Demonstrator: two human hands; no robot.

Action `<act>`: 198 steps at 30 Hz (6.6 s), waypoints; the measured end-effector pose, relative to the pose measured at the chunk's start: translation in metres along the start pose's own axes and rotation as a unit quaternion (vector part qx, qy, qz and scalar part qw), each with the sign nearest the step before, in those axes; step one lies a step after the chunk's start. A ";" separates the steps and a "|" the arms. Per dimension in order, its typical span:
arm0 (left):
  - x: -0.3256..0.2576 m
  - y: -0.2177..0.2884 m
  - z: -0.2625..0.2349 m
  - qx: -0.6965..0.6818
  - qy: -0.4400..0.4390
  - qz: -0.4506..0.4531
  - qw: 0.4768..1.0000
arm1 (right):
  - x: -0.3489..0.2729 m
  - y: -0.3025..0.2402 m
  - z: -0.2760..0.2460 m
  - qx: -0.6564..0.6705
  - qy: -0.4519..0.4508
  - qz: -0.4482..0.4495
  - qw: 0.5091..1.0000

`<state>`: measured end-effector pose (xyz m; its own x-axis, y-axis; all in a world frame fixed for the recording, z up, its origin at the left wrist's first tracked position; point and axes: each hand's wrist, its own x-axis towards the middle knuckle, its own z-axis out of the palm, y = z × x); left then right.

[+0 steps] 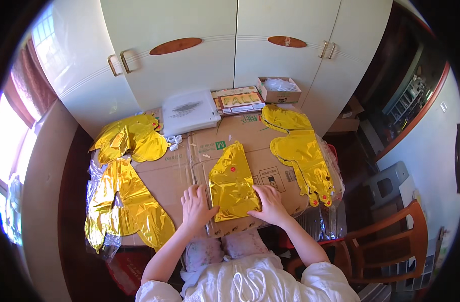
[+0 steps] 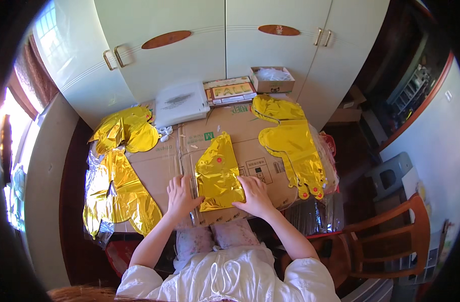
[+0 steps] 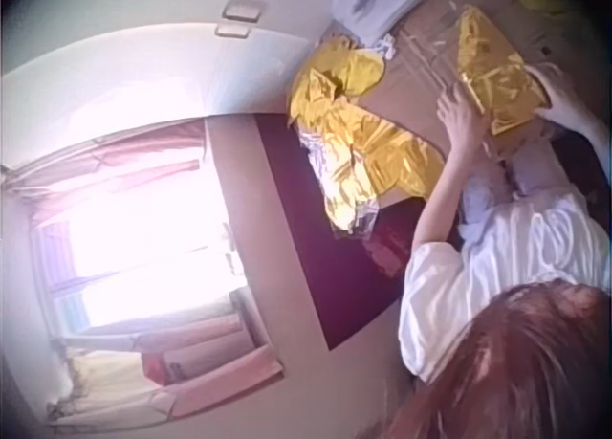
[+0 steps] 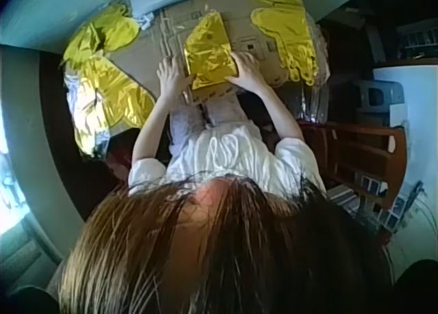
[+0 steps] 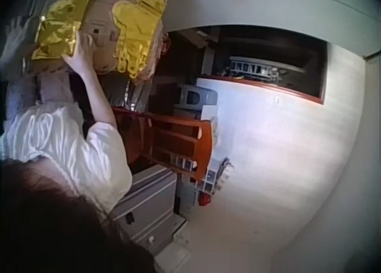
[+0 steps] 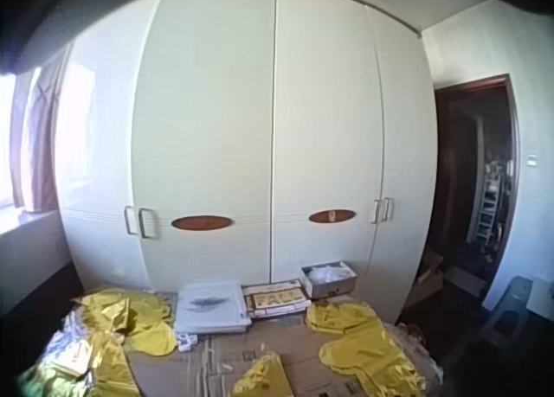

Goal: Folding gold-colored foil balloons into small rectangles on a workspace.

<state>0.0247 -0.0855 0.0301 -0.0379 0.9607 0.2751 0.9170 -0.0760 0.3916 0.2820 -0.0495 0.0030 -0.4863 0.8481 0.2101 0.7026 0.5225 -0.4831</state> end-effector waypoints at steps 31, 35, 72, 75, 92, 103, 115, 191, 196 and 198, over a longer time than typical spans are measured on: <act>-0.073 0.030 0.025 0.060 -0.002 0.334 0.941 | -0.030 -0.013 -0.005 -0.094 -0.036 -0.350 0.931; -0.068 0.043 0.002 0.010 -0.068 0.231 0.970 | -0.011 -0.035 -0.021 -0.056 -0.039 -0.347 0.935; -0.004 -0.019 0.015 -0.805 0.054 -0.319 0.497 | 0.094 0.018 0.011 0.887 -0.096 0.059 0.447; -0.009 -0.013 0.027 -0.835 0.075 -0.292 0.461 | 0.078 -0.019 0.029 0.874 -0.061 0.106 0.470; -0.028 0.009 0.039 -0.883 0.031 -0.195 0.425 | 0.060 -0.048 0.033 0.766 0.001 0.174 0.619; -0.010 -0.039 0.002 -0.781 -0.132 -0.233 0.565 | 0.061 -0.030 0.003 0.638 -0.101 0.099 0.757; -0.005 -0.027 0.009 -0.757 -0.099 -0.188 0.618 | 0.062 -0.039 -0.005 0.642 -0.098 0.109 0.752; 0.021 -0.030 -0.004 -0.542 0.023 -0.105 0.834 | 0.116 -0.022 0.007 0.377 0.058 0.022 0.924; 0.032 -0.008 -0.046 -0.004 0.213 0.129 0.968 | 0.121 -0.029 -0.005 0.528 0.132 0.020 0.838; 0.035 0.000 -0.033 0.104 0.254 0.208 0.939 | 0.113 -0.025 -0.005 0.659 0.124 0.055 0.740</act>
<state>0.0098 -0.0611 0.0685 0.2057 0.6042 0.7698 0.9500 -0.3121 -0.0089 0.2123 0.0341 0.0429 -0.2386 0.9545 0.1791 -0.4658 0.0494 -0.8835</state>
